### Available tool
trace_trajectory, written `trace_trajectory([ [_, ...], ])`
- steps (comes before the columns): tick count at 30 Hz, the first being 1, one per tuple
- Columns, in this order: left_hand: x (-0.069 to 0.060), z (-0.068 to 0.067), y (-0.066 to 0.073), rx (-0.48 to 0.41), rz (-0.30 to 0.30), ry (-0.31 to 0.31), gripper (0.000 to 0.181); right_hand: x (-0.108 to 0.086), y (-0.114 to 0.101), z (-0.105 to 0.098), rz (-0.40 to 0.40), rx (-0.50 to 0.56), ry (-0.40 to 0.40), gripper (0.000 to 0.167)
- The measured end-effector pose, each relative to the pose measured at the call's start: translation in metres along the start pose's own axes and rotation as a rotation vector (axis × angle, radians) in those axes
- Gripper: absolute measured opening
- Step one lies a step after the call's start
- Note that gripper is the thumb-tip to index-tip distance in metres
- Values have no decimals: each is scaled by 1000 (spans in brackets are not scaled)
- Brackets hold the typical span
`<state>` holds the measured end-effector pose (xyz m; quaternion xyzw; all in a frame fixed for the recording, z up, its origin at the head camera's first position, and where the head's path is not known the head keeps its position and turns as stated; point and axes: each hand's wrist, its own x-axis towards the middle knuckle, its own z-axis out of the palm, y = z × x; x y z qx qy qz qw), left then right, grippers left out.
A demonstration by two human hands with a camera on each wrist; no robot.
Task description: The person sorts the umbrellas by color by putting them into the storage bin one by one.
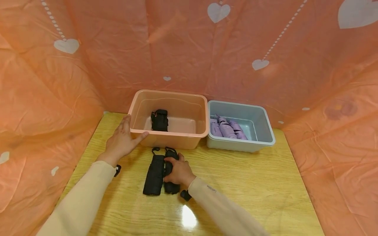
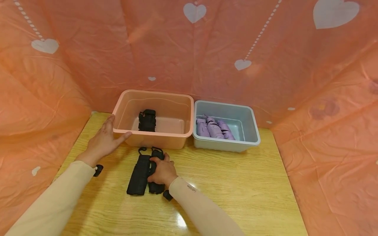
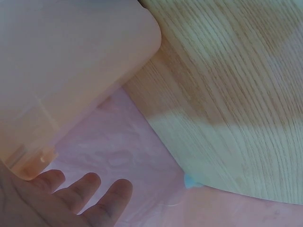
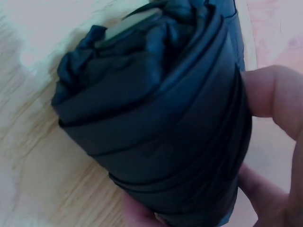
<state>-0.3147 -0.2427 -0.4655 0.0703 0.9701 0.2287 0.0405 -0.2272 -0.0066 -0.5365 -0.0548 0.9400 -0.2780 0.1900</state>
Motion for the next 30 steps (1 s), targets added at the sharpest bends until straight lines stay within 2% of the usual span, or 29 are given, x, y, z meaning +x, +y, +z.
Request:
trace_trajectory([
  [11,-2,0,-4,-11,5,4,115,4,1,2,11,46,-25,76],
  [18,0,3,-3,-12,13,10,116,4,9,3,30,133,-14,79],
  [30,0,3,-2,-1,8,11,116,5,25,7,-28,310,42,81],
])
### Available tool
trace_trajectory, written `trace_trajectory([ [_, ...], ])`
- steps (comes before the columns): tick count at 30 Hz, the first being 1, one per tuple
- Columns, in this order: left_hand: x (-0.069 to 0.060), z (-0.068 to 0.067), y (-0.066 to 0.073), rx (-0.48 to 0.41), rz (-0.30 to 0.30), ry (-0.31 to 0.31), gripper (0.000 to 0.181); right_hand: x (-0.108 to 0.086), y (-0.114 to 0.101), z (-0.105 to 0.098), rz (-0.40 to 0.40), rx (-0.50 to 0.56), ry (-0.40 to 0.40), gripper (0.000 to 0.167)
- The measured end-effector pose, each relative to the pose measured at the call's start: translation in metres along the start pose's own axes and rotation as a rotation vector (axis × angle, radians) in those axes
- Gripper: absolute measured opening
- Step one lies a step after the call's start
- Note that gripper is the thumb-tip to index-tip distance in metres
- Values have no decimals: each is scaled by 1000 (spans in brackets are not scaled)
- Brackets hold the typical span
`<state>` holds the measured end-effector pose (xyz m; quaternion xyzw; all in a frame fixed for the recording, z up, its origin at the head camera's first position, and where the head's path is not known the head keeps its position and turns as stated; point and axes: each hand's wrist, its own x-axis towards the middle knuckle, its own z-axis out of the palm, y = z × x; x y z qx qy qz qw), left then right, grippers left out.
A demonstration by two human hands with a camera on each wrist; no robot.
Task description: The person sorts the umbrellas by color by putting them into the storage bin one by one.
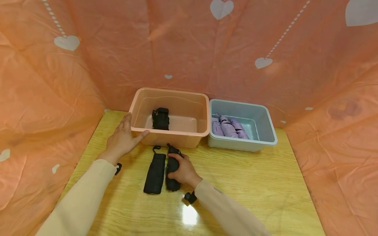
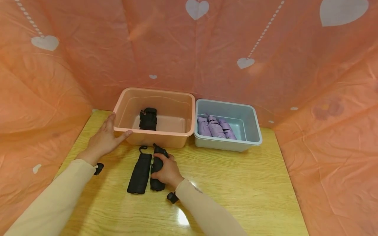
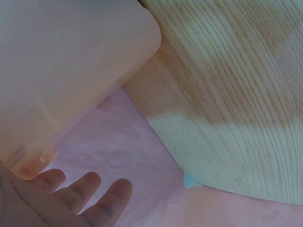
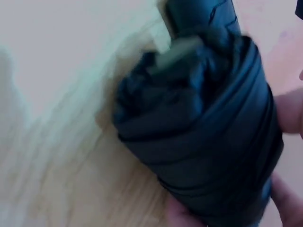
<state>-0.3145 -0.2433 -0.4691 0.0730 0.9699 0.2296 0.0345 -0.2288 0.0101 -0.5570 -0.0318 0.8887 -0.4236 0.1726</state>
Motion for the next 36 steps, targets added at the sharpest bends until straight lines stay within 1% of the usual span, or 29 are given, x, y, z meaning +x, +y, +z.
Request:
trace_trajectory([
  [6,-1,0,1,-4,-1,-3,117,-4,5,-3,-23,67,2,83],
  [11,0,0,1,-9,1,4,117,-17,-1,-13,-52,130,-11,83],
  [15,0,0,2,-12,0,0,116,-29,-5,-25,-90,144,-26,84],
  [20,0,-1,3,-14,-1,-2,116,-45,-11,-44,-156,125,-59,83],
  [27,0,-1,1,-13,-1,1,116,-68,-30,-78,-227,102,-89,83],
  [32,0,0,0,-10,5,-3,116,-78,-47,-104,-271,118,-95,83],
  [36,0,-1,0,-7,7,-5,115,-80,-59,-124,-311,117,-87,82],
])
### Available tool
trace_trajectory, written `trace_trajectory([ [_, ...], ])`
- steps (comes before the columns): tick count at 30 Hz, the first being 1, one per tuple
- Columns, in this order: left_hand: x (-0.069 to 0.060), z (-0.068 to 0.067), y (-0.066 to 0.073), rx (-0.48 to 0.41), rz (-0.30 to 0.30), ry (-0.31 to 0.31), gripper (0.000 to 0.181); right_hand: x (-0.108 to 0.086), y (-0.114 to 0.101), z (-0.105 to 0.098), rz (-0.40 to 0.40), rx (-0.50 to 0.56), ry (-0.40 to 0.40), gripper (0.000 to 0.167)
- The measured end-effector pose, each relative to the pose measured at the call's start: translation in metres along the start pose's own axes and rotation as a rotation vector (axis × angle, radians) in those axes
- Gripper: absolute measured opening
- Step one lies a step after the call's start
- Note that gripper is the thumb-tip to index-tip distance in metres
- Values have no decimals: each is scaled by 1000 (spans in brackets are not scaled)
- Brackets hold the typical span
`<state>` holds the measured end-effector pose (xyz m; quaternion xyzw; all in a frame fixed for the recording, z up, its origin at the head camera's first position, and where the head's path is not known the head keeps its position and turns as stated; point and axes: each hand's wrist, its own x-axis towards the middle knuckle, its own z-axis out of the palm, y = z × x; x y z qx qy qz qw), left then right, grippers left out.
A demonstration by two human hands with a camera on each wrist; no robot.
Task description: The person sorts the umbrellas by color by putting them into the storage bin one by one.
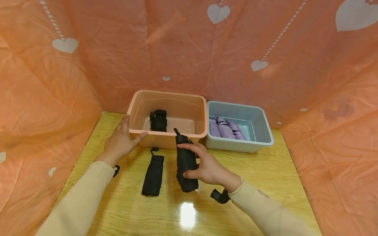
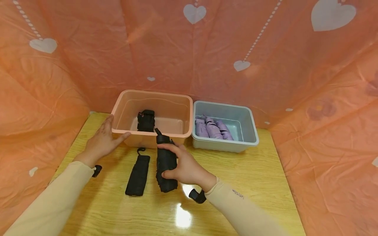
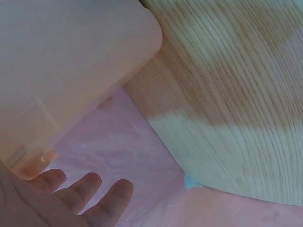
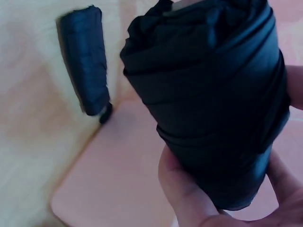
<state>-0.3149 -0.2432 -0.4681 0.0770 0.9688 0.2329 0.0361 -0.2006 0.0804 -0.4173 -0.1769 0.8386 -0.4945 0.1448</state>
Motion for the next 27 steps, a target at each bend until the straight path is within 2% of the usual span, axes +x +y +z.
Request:
trace_trajectory([
  [5,1,-1,1,-8,-1,5,115,7,-13,-23,-26,-35,18,82],
  [11,0,0,0,-4,-1,0,116,24,-26,-48,-7,67,-1,83],
  [15,-1,-1,-2,1,-14,-3,117,43,-34,-63,13,79,7,82],
  [22,-1,-2,-2,4,-24,7,118,80,-42,-79,102,114,23,78],
  [27,1,1,-2,2,-12,5,118,108,-38,-84,95,141,40,76],
])
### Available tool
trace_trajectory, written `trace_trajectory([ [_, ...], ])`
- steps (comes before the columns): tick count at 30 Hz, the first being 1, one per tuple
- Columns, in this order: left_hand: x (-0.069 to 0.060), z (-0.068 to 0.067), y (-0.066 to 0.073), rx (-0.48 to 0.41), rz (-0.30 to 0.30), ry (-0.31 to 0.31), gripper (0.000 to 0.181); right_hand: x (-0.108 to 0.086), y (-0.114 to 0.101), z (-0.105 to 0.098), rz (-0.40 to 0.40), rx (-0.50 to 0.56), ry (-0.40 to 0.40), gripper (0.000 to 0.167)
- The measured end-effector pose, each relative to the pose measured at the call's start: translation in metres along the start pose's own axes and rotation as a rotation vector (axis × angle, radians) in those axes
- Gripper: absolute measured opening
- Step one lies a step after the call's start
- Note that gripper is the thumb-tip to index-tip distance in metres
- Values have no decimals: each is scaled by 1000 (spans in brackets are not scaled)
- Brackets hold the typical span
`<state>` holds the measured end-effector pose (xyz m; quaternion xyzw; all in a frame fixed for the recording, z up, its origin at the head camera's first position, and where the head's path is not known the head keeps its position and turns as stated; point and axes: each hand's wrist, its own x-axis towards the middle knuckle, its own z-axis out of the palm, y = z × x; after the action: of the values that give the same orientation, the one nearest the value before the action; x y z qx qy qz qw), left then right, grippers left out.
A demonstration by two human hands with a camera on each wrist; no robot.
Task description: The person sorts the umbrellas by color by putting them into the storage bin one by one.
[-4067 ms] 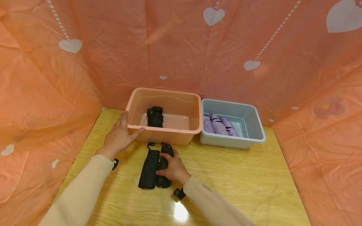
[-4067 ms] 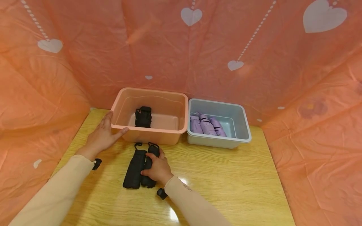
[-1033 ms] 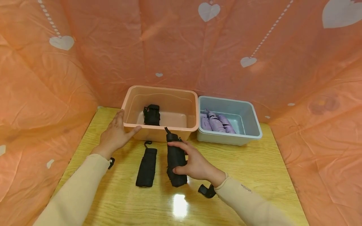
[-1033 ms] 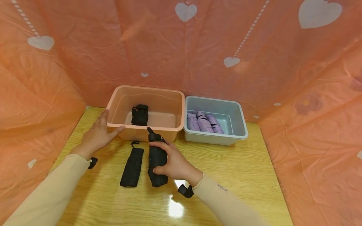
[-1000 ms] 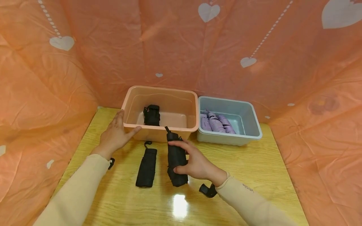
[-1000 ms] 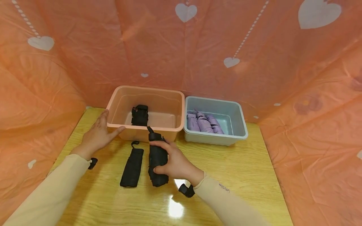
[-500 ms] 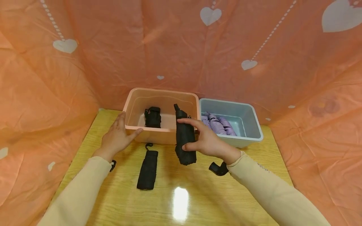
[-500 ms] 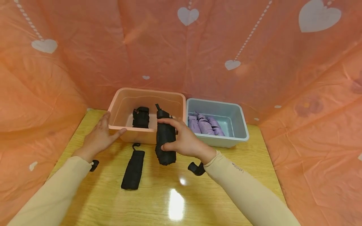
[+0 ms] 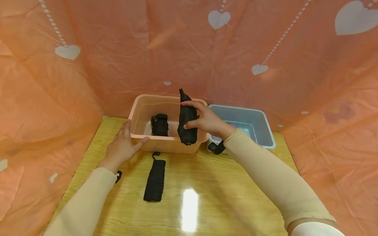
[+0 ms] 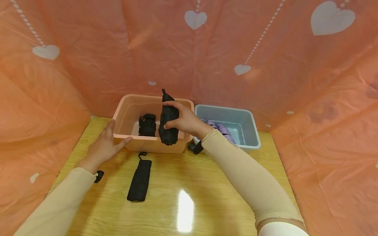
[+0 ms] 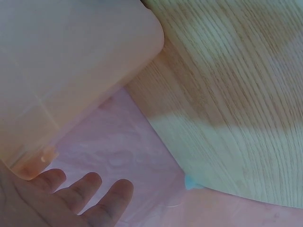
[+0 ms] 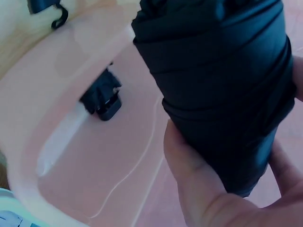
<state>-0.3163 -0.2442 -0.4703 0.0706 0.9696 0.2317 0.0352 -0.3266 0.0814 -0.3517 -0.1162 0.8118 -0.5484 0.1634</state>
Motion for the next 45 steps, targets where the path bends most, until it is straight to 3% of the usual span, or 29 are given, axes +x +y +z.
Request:
trace_trajectory([
  [6,-2,2,-1,-4,13,8,115,34,9,1,19,58,-2,75],
  [15,-4,1,1,-15,18,21,114,61,14,6,105,105,-13,75],
  [18,-3,1,0,-16,21,23,113,70,19,7,113,67,-14,74],
  [26,-1,1,-2,-20,17,26,113,92,32,8,82,-156,-65,69],
  [34,-2,-1,-1,-25,16,34,113,109,42,14,137,-44,-111,66],
  [45,-2,2,-1,-26,14,42,113,118,56,20,180,-108,-158,64],
])
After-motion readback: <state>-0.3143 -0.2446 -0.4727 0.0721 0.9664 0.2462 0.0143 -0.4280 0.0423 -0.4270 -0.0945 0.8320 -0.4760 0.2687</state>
